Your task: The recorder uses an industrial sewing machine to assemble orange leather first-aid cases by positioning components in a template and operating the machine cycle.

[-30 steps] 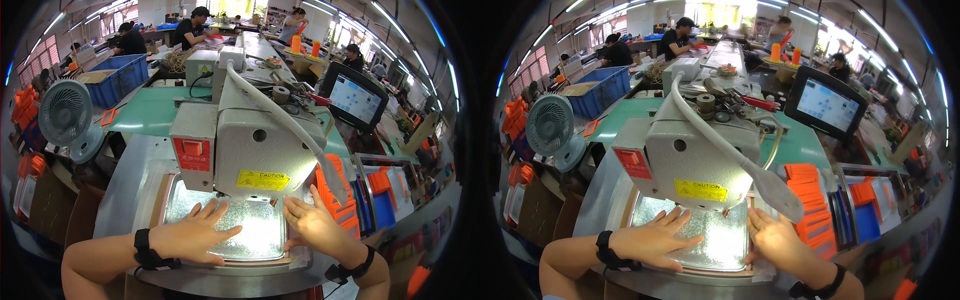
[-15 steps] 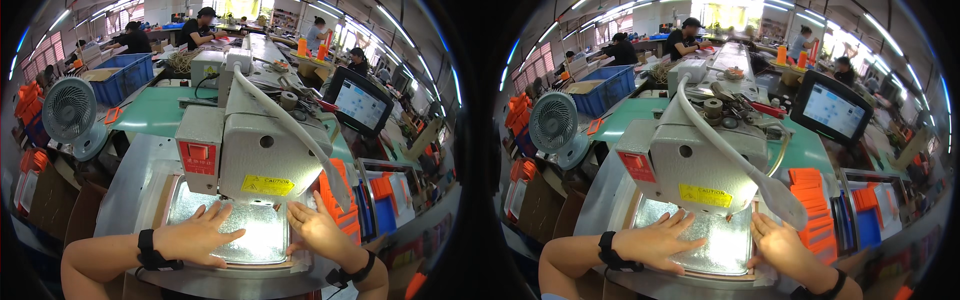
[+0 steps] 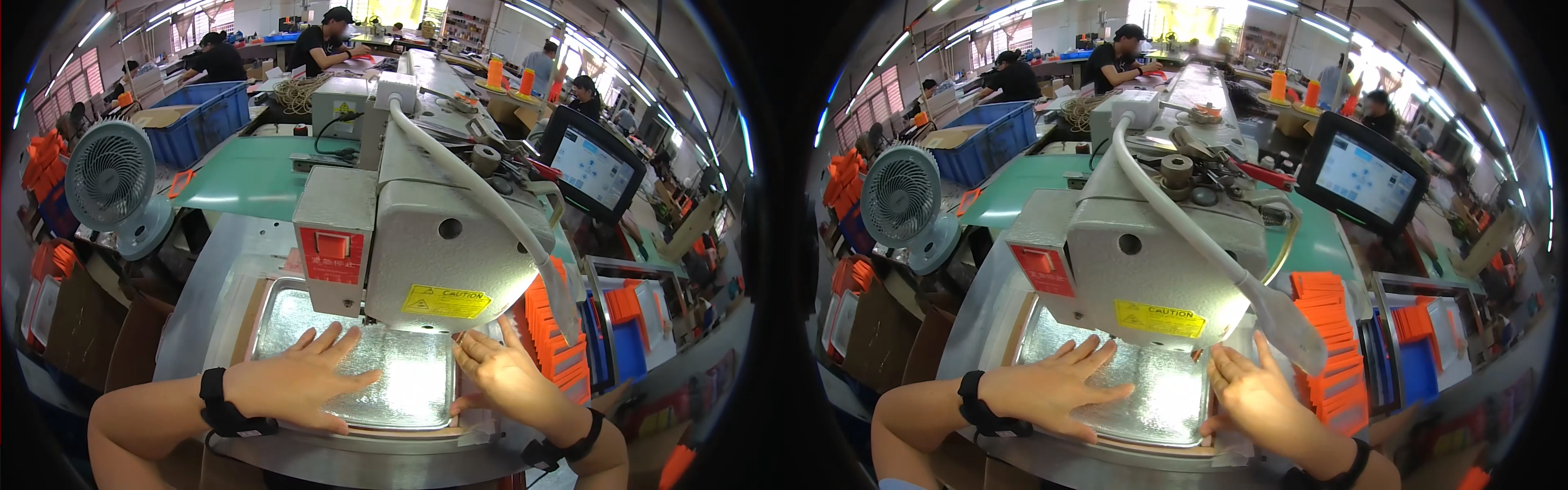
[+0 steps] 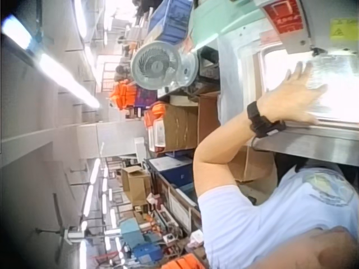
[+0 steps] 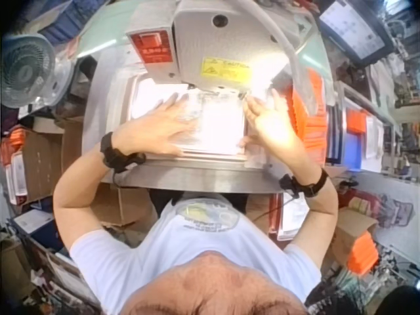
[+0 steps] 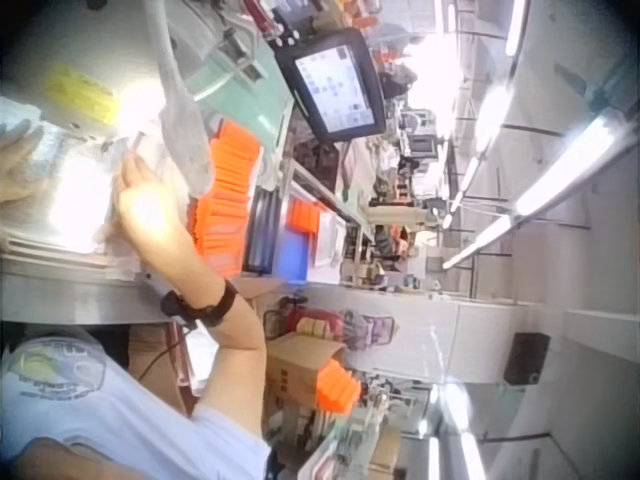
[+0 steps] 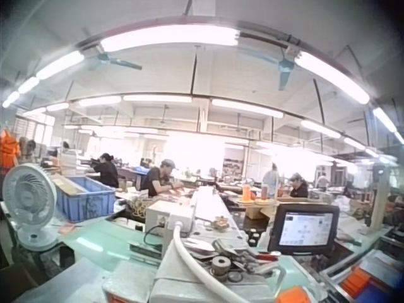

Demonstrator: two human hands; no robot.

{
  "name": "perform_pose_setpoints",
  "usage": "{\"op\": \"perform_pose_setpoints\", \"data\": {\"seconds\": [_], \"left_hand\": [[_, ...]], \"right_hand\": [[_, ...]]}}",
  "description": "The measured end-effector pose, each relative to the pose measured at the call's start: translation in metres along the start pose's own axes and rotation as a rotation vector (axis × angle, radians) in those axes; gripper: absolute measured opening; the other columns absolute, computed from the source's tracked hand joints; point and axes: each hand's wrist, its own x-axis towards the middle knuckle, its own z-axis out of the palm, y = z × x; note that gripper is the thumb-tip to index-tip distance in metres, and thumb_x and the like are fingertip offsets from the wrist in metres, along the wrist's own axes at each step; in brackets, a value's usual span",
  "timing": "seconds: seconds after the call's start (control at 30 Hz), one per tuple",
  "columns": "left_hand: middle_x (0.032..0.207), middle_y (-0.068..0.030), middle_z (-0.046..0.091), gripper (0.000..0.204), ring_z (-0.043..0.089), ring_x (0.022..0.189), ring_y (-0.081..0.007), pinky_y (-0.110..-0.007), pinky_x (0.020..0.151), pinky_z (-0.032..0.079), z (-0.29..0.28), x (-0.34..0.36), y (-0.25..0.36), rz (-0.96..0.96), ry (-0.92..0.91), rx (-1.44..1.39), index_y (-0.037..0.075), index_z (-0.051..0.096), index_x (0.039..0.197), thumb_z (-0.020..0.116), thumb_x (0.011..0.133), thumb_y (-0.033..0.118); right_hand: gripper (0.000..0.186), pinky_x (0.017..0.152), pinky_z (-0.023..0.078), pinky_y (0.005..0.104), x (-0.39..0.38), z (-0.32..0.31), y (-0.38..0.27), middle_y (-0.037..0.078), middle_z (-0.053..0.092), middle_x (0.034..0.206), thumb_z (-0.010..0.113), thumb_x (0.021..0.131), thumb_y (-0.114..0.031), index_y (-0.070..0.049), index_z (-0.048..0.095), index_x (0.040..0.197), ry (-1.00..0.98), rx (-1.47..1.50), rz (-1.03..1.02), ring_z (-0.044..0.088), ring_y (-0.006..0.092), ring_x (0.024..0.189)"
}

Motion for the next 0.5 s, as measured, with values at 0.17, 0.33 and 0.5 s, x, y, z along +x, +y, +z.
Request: {"op": "perform_pose_setpoints", "data": {"seconds": [0.17, 0.33, 0.5], "left_hand": [[0.155, -0.0421, 0.014, 0.08, 0.013, 0.144, -0.0608, -0.059, 0.119, 0.019, -0.001, -0.014, -0.011, -0.016, -0.02, 0.011, 0.024, 0.036, 0.155, 0.062, 0.089, 0.06], [0.155, -0.041, 0.016, 0.081, 0.016, 0.145, -0.0577, -0.057, 0.12, 0.018, 0.005, -0.016, -0.026, -0.003, 0.035, 0.034, 0.024, 0.038, 0.154, 0.064, 0.087, 0.061], [0.154, -0.039, 0.021, 0.081, 0.027, 0.141, -0.0547, -0.057, 0.117, 0.022, 0.002, -0.005, -0.045, 0.052, 0.086, 0.001, 0.02, 0.043, 0.152, 0.066, 0.085, 0.059]], "right_hand": [[0.094, 0.114, 0.028, 0.061, 0.013, 0.004, -0.011, 0.02, 0.063, 0.13, 0.072, 0.069, -0.064, 0.008, 0.06, 0.128, 0.005, -0.008, 0.002, 0.057, 0.0277, 0.126], [0.092, 0.109, 0.037, 0.0542, 0.023, 0.004, -0.01, 0.02, 0.066, 0.124, 0.073, 0.071, -0.063, 0.008, 0.06, 0.128, 0.025, 0.009, 0.006, 0.062, 0.0294, 0.118], [0.087, 0.109, 0.035, 0.0501, 0.036, 0.0, 0.002, 0.02, 0.068, 0.116, 0.074, 0.07, -0.06, 0.007, 0.063, 0.125, -0.147, 0.113, 0.086, 0.063, 0.0315, 0.114]]}}
